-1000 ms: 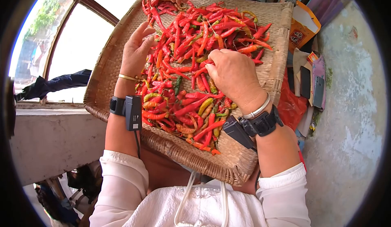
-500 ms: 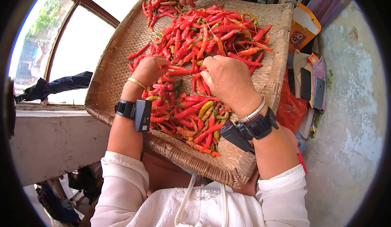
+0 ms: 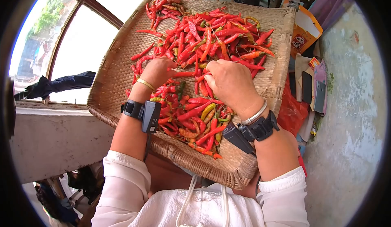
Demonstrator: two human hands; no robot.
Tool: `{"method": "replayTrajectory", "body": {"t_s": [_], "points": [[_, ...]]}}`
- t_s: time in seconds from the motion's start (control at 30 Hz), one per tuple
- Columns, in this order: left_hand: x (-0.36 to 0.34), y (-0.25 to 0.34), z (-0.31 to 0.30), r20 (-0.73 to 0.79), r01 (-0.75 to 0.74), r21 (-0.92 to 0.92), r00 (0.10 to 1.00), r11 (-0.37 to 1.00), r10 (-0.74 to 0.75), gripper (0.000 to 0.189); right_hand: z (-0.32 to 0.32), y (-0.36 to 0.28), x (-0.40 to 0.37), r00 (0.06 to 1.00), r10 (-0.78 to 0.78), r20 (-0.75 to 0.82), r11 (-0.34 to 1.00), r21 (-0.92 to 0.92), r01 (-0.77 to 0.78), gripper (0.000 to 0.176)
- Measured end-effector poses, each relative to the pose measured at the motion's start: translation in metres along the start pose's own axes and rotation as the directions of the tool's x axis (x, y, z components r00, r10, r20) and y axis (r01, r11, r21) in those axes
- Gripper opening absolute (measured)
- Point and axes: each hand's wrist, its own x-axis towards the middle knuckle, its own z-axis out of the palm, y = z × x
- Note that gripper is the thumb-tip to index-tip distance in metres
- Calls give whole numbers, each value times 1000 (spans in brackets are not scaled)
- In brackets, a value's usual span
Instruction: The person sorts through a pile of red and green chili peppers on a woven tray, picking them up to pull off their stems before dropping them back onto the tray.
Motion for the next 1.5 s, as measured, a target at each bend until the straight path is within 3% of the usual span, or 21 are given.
{"method": "replayTrajectory", "body": {"t_s": [0.13,0.2,0.3,0.43,0.47,0.57,0.6,0.63,0.7,0.73,0.8,0.83,0.87,0.93,1.03,1.07,1.13,1.17,1.5], "points": [[-4,10,19,19,-23,98,1000,995,21,19,4,-2,-1,999,-30,28,999,-9,31,16],[-2,15,15,126,48,208,989,977,-75,12,6,-2,-1,997,-45,63,999,-22,46,16],[-4,11,2,115,4,232,993,973,-31,12,4,-2,-1,997,-35,62,999,-35,37,17],[-17,4,-35,-75,163,340,987,926,-146,11,-4,-1,-1,999,-40,26,998,-53,41,17],[-21,-1,-39,-183,220,296,968,930,-171,10,-4,0,-2,999,-29,36,998,-48,30,17],[-31,-6,-59,-253,314,29,921,949,-297,17,-2,0,-2,998,-29,47,999,-39,31,17],[-30,-7,-59,-260,312,33,920,949,-293,17,-1,0,-3,998,-36,56,999,-34,38,16],[-27,-10,-57,-318,303,-170,884,938,-343,18,-1,0,-3,998,-30,64,999,-34,32,16],[-20,-5,-50,-368,187,-611,793,769,-485,26,-1,-2,-3,997,-30,65,999,-32,32,16],[-12,-5,-46,-371,20,-745,818,666,-440,38,-2,-2,-3,997,-28,75,999,-30,30,16],[-5,10,-36,-400,-139,-831,821,539,-406,49,-4,-4,-3,997,-17,81,999,-36,20,17],[-2,11,-30,-347,-83,-817,861,570,-373,52,-4,-5,-3,997,-19,75,999,-37,21,17],[-1,15,-23,-363,-19,-704,869,710,-336,45,-4,-5,-3,997,-21,72,999,-39,24,17],[-2,28,-24,-221,49,-418,963,907,-154,33,-3,-5,-3,997,-25,75,999,-37,28,17],[-6,37,-12,-12,-14,-236,1000,972,11,24,-5,-3,-3,996,-24,86,999,-37,27,16],[-9,37,-11,-8,-9,-239,1000,971,8,24,-4,-3,-3,996,-28,84,999,-41,31,16],[-15,44,-15,323,115,166,932,979,-164,27,-4,-2,-3,996,-26,89,999,-42,30,15],[-19,44,-14,320,139,230,924,963,-210,31,-5,-3,-3,995,-30,92,999,-39,34,15],[-34,38,-2,324,93,197,933,976,-154,26,0,-8,-8,989,-74,130,997,-1,75,15]]}}
